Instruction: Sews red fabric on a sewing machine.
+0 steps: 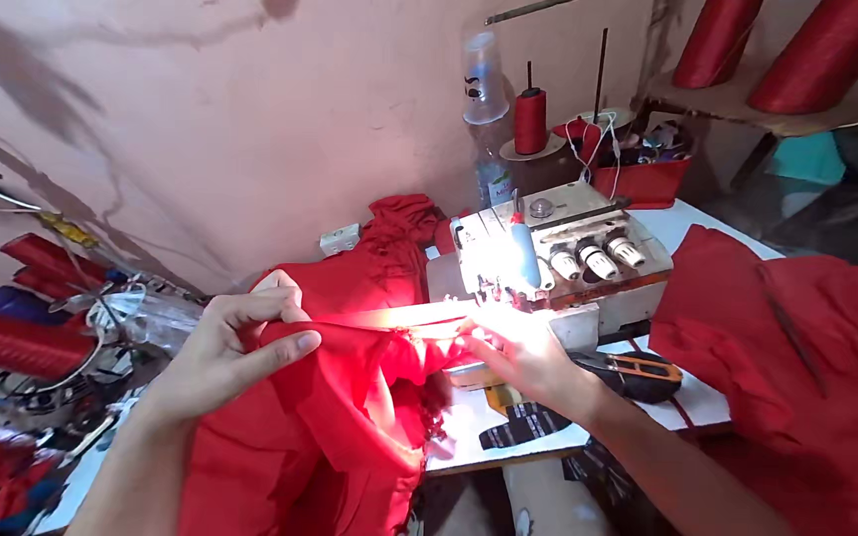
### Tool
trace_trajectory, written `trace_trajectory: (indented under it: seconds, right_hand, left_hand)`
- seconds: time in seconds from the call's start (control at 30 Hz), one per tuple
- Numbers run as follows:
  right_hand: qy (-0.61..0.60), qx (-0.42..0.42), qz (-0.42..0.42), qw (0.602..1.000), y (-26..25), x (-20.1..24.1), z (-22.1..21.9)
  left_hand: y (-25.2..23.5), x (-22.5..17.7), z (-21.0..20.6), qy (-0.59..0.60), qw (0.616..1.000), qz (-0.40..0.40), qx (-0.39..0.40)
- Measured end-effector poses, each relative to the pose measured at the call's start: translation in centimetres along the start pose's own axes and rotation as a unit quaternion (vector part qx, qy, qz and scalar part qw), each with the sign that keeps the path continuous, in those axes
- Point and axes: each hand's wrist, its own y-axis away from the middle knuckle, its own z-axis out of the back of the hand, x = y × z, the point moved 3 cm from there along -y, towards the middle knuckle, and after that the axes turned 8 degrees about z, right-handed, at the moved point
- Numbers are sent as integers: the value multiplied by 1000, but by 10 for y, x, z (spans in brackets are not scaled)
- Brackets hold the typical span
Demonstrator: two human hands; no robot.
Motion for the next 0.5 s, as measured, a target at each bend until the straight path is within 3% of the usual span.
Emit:
trace_trajectory:
  seconds: [0.17, 0.33, 0.5]
  right_hand:
    - [3, -48, 33, 998, -11, 7, -7]
    - [-38, -24, 4, 999, -13, 6, -13]
    - [-55, -32, 24, 998, -14, 6, -17]
  left_hand:
    - [5, 5, 7, -7, 1000, 29, -2]
    - [9, 21, 8, 21, 999, 40, 1]
    - [8, 16, 7, -50, 997, 50, -12]
